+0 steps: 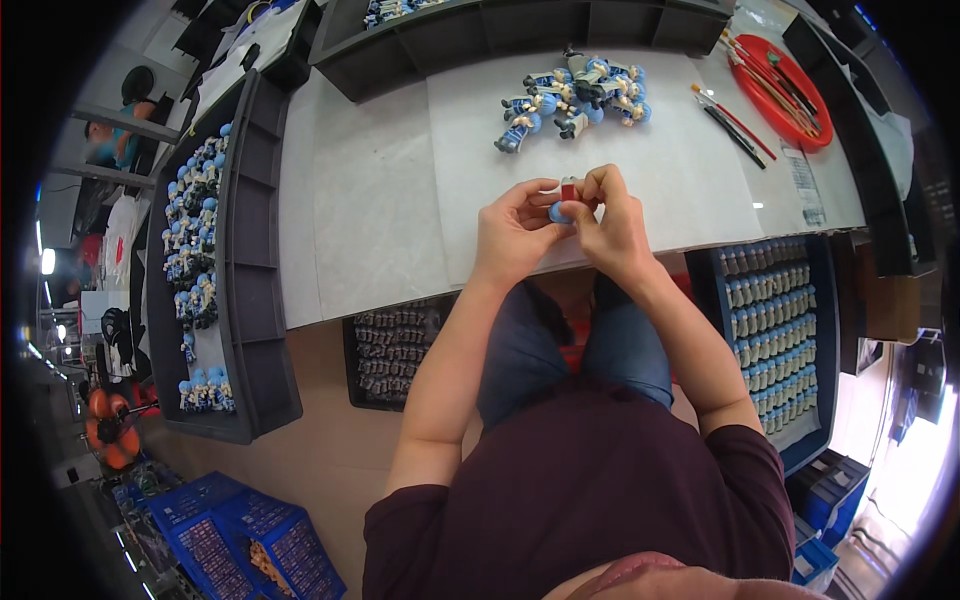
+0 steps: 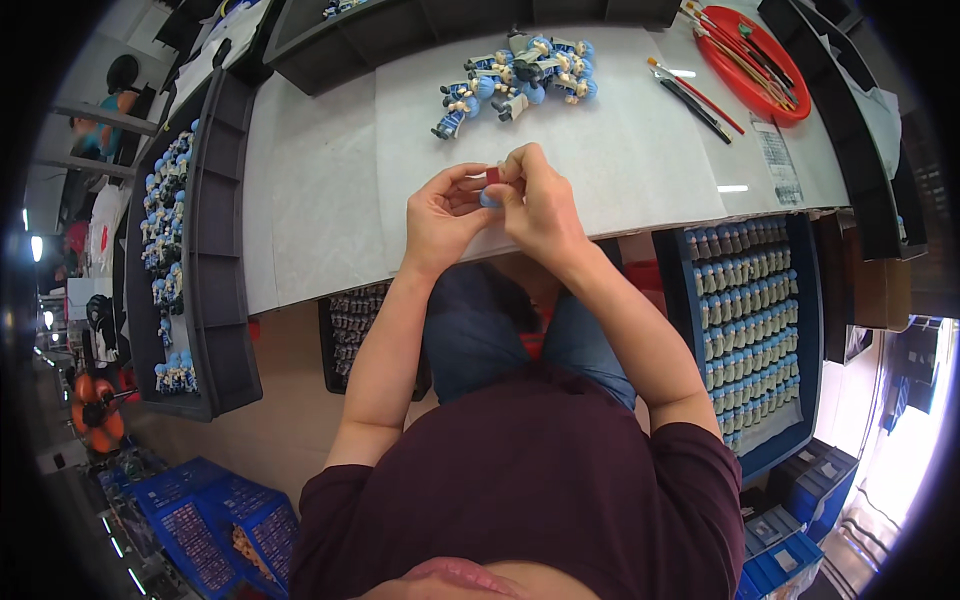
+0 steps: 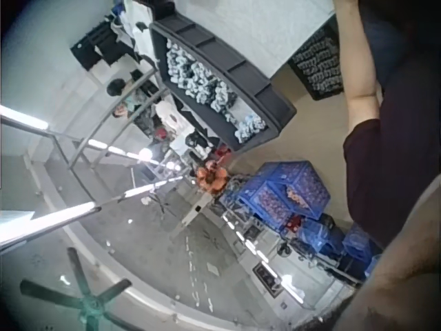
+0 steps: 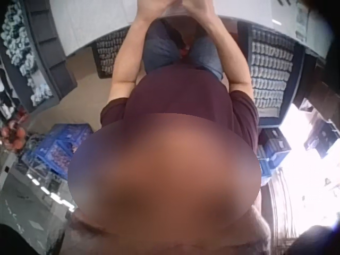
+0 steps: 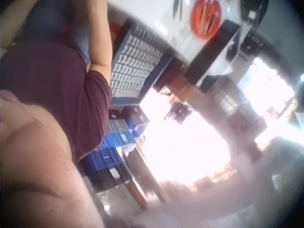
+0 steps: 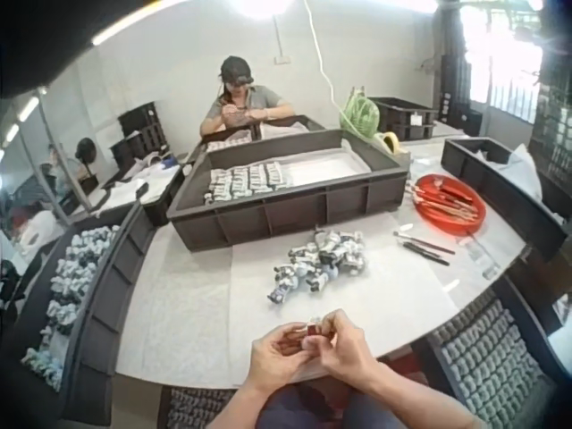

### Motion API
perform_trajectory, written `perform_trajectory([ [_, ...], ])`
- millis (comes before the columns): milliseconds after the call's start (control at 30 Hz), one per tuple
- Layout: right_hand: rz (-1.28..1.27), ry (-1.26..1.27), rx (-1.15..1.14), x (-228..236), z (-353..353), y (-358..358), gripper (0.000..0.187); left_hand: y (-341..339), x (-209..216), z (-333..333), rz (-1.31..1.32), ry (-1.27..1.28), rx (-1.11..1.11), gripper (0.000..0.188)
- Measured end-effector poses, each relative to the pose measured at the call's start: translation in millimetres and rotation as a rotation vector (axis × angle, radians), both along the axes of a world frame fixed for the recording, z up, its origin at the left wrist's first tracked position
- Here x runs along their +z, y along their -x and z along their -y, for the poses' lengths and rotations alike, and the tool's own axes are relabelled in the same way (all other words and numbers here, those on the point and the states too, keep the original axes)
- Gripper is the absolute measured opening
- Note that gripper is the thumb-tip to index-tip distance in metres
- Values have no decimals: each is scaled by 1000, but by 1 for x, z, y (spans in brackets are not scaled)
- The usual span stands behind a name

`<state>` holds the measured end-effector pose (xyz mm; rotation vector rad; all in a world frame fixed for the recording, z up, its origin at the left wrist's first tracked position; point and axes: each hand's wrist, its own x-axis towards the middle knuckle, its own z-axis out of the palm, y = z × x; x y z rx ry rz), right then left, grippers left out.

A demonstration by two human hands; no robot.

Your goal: The person assembles small blue and white figurines by hand. They pick up a figurine from a tray, attach a small red piece to its head, and place the completed item into a gray bin. This process is repeated for multiple figurines.

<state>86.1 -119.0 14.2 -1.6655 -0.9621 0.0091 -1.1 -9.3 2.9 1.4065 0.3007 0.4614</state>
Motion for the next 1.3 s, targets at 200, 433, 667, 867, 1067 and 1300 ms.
perform_trajectory([
  [200, -151, -109, -138, -12, 11, -18, 30, 2, -1, 0, -16, -18, 10, 42],
  [433, -513, -335, -35, -29, 23, -17, 33, 0, -4, -5, 34, -85, -26, 37],
  [667, -555, -321, -24, -30, 25, -17, 34, 0, -4, -6, 102, -28, -10, 38],
  [867, -542, -312, -27, -29, 25, -16, 34, 1, 2, -5, 13, -1, -28, 39],
  [1067, -566, -296, -25, -29, 26, -16, 34, 1, 6, -4, -8, 41, -13, 38],
  [1300, -570, -274, -47, -26, 25, -17, 34, 0, 3, -6, 46, 73, -29, 33],
])
